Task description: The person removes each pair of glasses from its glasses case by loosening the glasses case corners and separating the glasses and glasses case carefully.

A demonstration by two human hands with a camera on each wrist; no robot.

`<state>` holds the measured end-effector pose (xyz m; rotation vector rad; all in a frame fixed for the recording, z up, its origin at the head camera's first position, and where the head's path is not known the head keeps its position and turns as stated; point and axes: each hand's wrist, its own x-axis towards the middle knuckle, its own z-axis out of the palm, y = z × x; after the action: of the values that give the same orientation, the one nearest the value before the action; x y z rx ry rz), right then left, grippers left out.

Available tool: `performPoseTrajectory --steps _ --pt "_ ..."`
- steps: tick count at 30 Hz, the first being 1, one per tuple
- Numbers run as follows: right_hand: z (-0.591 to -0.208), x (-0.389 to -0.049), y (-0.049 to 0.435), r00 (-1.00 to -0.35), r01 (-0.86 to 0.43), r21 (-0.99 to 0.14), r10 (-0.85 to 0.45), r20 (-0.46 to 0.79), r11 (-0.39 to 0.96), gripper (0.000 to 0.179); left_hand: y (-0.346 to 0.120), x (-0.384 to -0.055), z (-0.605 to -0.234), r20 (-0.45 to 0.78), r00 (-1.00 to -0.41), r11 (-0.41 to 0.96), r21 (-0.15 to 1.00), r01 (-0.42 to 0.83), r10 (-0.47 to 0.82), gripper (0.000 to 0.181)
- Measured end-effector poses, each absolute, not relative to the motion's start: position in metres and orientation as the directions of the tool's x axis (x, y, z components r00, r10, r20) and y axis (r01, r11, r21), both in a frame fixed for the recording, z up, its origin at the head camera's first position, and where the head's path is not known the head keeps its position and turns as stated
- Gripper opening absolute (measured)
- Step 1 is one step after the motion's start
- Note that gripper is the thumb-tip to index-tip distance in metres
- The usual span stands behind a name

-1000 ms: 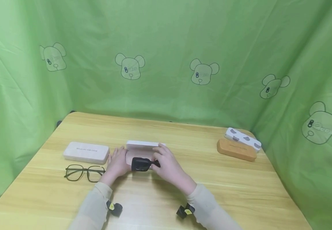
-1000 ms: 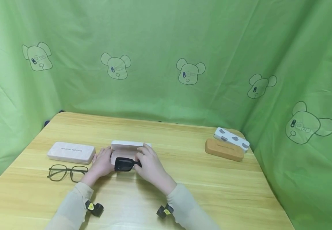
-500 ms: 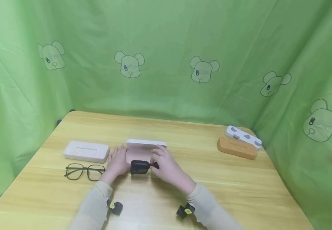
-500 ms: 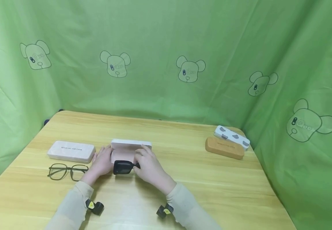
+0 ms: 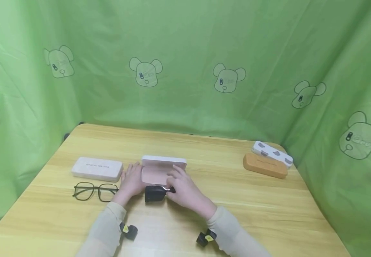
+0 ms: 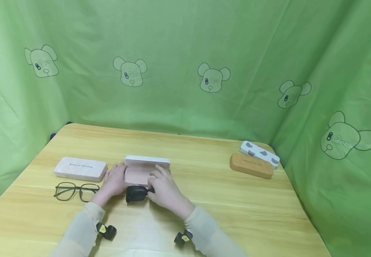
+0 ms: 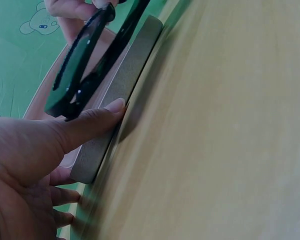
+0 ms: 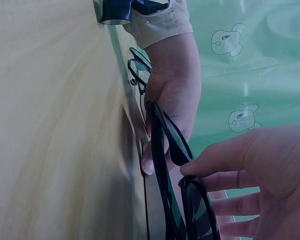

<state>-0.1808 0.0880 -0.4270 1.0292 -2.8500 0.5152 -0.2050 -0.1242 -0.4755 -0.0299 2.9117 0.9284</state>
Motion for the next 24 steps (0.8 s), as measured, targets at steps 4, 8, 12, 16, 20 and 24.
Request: performPoseTrajectory --steps 4,8,12,16,20,24 --pt "-0.430 -0.181 0.088 -0.775 -0.630 -0.282 -0.611 0.162 0.724 0.013 -0.124 -0.206 -0.476 -0.072 -0.997 0.822 0.569 -0.031 0.011 0.099" --pt "-0.433 -0.181 0.087 -0.773 -0.633 -0.264 -0.614 0.160 0.728 0.012 -0.124 -0.206 -0.476 -0.069 -0.997 0.820 0.572 -0.029 0.013 0.099" --pt "-0.435 -0.181 0.086 -0.769 -0.638 -0.258 -0.617 0.165 0.726 0.012 -0.124 -0.206 -0.475 -0.068 -0.998 0.818 0.574 -0.029 0.012 0.099" --pt "-0.437 -0.181 0.086 -0.762 -0.646 -0.246 -0.625 0.168 0.722 0.012 -0.124 -0.206 -0.475 -0.067 -0.998 0.820 0.572 -0.030 0.011 0.100" --pt "-0.438 -0.181 0.085 -0.757 -0.653 -0.236 -0.631 0.169 0.720 0.013 -0.124 -0.206 -0.474 -0.070 -0.997 0.820 0.571 -0.032 0.010 0.102" --pt "-0.440 -0.181 0.085 -0.756 -0.654 -0.230 -0.633 0.169 0.721 0.014 -0.124 -0.207 -0.475 -0.072 -0.997 0.816 0.577 -0.034 0.009 0.106"
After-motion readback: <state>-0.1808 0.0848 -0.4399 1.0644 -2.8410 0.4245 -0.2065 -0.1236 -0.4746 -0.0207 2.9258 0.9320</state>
